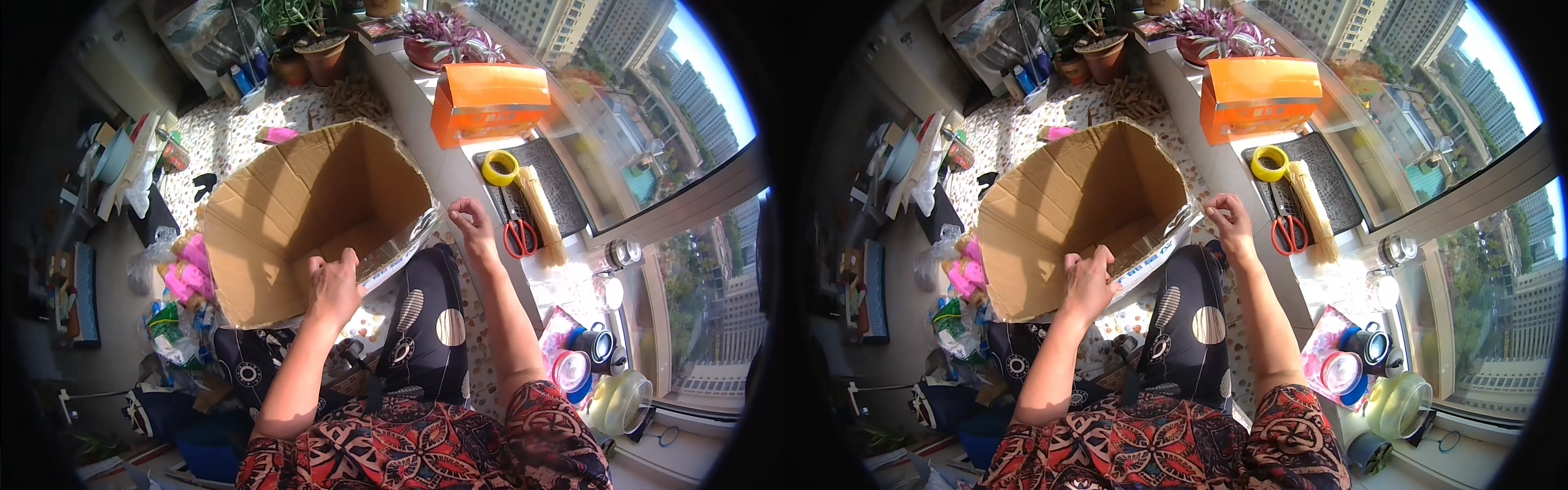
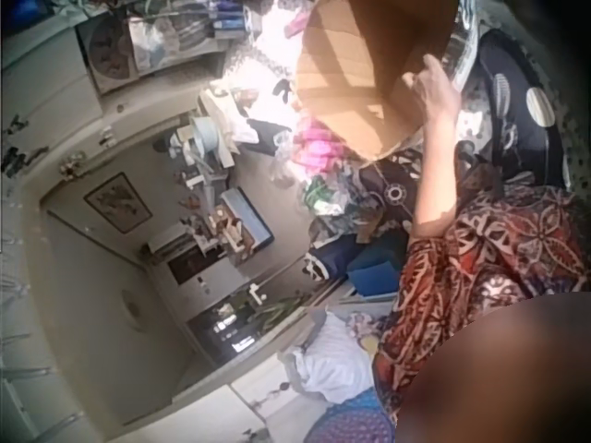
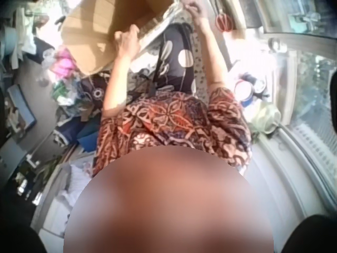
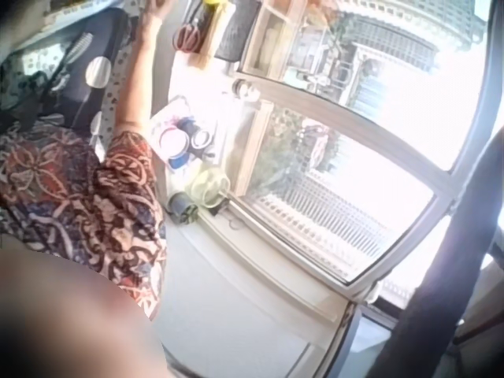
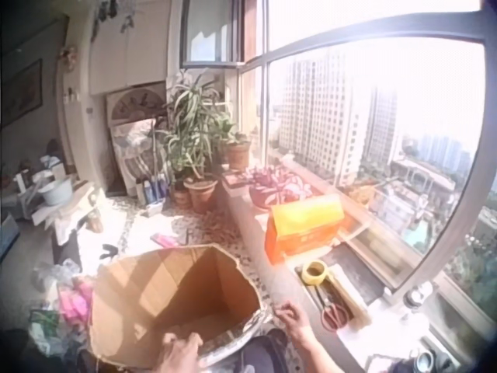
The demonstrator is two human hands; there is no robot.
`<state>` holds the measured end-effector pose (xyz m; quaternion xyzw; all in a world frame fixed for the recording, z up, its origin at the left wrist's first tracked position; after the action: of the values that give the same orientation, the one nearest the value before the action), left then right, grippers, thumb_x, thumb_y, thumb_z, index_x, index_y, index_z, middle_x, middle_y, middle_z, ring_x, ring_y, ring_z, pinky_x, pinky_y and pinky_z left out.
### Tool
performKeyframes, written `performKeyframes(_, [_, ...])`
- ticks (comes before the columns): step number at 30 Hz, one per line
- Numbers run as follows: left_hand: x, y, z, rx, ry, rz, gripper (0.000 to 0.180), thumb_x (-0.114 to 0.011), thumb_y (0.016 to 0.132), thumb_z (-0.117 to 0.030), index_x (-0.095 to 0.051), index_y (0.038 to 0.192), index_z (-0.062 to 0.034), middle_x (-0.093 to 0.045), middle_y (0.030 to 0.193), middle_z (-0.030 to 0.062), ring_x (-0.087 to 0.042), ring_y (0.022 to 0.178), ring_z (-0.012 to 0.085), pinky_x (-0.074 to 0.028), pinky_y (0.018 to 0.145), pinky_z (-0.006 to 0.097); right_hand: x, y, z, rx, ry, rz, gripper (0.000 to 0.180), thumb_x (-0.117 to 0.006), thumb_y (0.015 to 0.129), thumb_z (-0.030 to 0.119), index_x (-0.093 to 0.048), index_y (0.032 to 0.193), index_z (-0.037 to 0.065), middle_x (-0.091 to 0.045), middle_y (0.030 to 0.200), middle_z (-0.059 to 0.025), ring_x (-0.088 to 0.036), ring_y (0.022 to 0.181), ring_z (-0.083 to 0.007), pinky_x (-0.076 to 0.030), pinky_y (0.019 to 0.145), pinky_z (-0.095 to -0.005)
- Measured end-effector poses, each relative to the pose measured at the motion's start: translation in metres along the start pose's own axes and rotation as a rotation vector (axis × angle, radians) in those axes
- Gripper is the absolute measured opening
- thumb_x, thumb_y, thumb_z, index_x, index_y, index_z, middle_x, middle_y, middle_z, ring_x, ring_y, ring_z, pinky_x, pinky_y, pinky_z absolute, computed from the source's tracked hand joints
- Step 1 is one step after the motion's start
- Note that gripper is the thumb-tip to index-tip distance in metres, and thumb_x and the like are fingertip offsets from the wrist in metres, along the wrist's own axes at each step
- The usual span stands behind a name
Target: The person assembles a cardboard box by folding its flaps and securing them with yellow tape. They then place a white product box inside the assembled container.
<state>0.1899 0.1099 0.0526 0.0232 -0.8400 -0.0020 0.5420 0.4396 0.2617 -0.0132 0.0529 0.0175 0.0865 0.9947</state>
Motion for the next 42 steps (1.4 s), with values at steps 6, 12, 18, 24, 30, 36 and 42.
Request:
performKeyframes(6, [-0.001, 0.000, 0.006, 0.043, 0.024, -0.009, 0.043, -0.088, 0.068, -0.012, -0.057, 0.097, -0.0088, -0.070, 0.073, 0.0077, -0.066, 0.076, 0.0269, -0.035, 0.088, 0.040, -0.012, -0.016, -0.035, -0.205, 0.327, -0.055, 0.009, -0.066, 0.100, 0.014, -0.065, 0.106, 0.008, -0.061, 0.092, 0.0047, -0.052, 0.085, -0.0051, -0.041, 0.080, -0.0213])
performKeyframes(12, [0.018, 0.004, -0.003, 0.118, -0.001, 0.209, 0.048, -0.088, 0.071, -0.024, -0.062, 0.109, -0.0097, -0.073, 0.081, 0.0088, -0.067, 0.087, 0.0251, -0.034, 0.093, 0.038, -0.015, -0.026, -0.047, -0.321, 0.499, -0.047, 0.030, -0.065, 0.100, 0.015, -0.063, 0.129, 0.008, -0.065, 0.111, -0.0003, -0.056, 0.093, -0.0098, -0.044, 0.085, -0.0252])
performKeyframes(18, [0.049, 0.064, -0.016, -0.003, -0.052, 0.220, 0.035, -0.061, 0.100, -0.031, -0.061, 0.127, -0.0093, -0.072, 0.113, 0.0096, -0.066, 0.111, 0.0270, -0.033, 0.102, 0.038, 0.007, -0.018, -0.015, -0.313, 0.492, 0.043, 0.045, -0.063, 0.102, 0.025, -0.057, 0.143, 0.009, -0.062, 0.136, -0.0021, -0.055, 0.109, -0.0127, -0.043, 0.091, -0.0262])
performKeyframes(24, [0.014, 0.146, -0.067, -0.623, 0.070, 0.090, 0.042, -0.056, 0.088, 0.006, -0.064, 0.125, -0.0121, -0.064, 0.134, 0.0078, -0.049, 0.138, 0.0284, -0.033, 0.118, 0.049, -0.005, 0.004, 0.009, -0.170, 0.027, 0.281, 0.035, -0.075, 0.093, 0.022, -0.069, 0.123, 0.005, -0.072, 0.118, -0.0062, -0.065, 0.102, -0.0152, -0.050, 0.084, -0.0307])
performKeyframes(30, [-0.034, 0.168, -0.088, -0.769, 0.152, 0.207, 0.017, -0.063, 0.083, -0.001, -0.070, 0.095, -0.0111, -0.070, 0.104, 0.0064, -0.064, 0.113, 0.0263, -0.039, 0.117, 0.047, -0.011, -0.013, 0.026, 0.142, -0.483, -0.004, 0.012, -0.076, 0.084, 0.008, -0.072, 0.095, 0.004, -0.072, 0.090, -0.0096, -0.067, 0.088, -0.0258, -0.053, 0.081, -0.0365])
performKeyframes(36, [-0.038, 0.179, -0.075, -0.720, 0.164, 0.104, 0.010, -0.056, 0.084, -0.009, -0.066, 0.081, -0.0106, -0.067, 0.084, 0.0053, -0.068, 0.090, 0.0263, -0.047, 0.110, 0.043, -0.006, -0.065, 0.036, 0.382, -0.743, -0.269, 0.011, -0.072, 0.080, 0.000, -0.067, 0.087, 0.006, -0.068, 0.087, -0.0055, -0.062, 0.091, -0.0287, -0.046, 0.084, -0.0398])
performKeyframes(42, [-0.030, 0.181, -0.065, -0.619, 0.141, 0.165, 0.017, -0.071, 0.081, -0.003, -0.071, 0.094, -0.0140, -0.071, 0.100, 0.0050, -0.064, 0.116, 0.0231, -0.037, 0.117, 0.051, 0.010, -0.096, 0.033, 0.415, -0.761, -0.232, 0.012, -0.072, 0.081, 0.001, -0.067, 0.086, 0.011, -0.065, 0.088, -0.0009, -0.059, 0.092, -0.0232, -0.040, 0.085, -0.0380])
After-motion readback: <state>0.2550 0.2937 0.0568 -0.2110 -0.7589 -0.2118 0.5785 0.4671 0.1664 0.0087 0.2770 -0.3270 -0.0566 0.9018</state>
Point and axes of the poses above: each hand's wrist, its own y-axis towards the middle knuckle, its own x-axis out of the back of the hand, z = x × y, the point moved 5 cm from there along y, towards the middle knuckle
